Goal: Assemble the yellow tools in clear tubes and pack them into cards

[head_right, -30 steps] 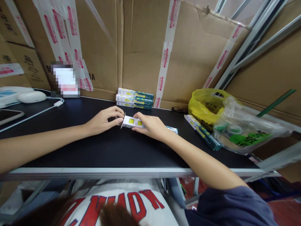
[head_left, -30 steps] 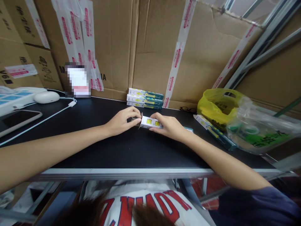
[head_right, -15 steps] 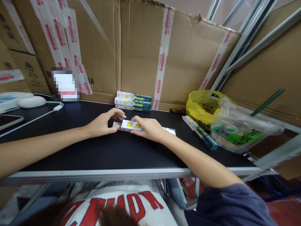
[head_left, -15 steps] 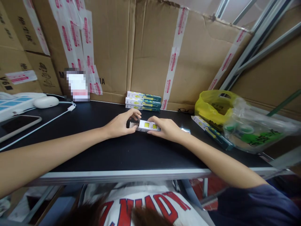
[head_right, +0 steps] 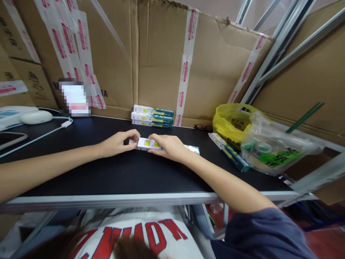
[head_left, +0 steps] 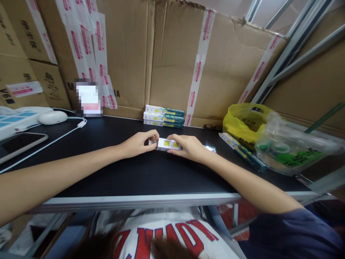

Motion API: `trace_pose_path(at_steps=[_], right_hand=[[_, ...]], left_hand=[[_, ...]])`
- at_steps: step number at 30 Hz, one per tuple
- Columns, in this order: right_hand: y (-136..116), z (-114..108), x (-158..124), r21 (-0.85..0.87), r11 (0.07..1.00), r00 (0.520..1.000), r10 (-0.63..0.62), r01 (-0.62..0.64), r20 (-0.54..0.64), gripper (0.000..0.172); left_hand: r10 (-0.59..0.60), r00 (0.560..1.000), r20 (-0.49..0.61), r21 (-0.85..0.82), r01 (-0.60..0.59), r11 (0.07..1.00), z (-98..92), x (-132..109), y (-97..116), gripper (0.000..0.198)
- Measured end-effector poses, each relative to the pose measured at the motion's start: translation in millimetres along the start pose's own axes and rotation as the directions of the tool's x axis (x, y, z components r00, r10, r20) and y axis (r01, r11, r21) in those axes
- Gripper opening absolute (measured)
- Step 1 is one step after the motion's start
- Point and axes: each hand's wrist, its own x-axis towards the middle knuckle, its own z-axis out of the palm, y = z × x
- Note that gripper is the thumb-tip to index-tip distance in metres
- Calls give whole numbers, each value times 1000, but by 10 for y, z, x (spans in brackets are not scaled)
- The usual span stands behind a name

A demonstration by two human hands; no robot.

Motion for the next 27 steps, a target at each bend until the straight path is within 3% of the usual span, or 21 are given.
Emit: trace_pose_path(at_steps=[4,10,12,27], right_hand=[[26,71,41,-13,1000,997,10,-11,-79,45],[35,112,49,2,999,984,46,-47,-172,42],[40,111,38,-1,999,981,40,-41,-192,41],[38,115,34,-2,1000,980,6,-7,-200,42]], left_hand=[[-155,988,-29,-308,138,941,28,34,-15,17],[-307,952,1,-687,224,691,50,86,-3,29],[-323,946,3,-718,227,658,54,89,-1,29],[-300,954,-24,-643,215,736,65,85,-25,32]])
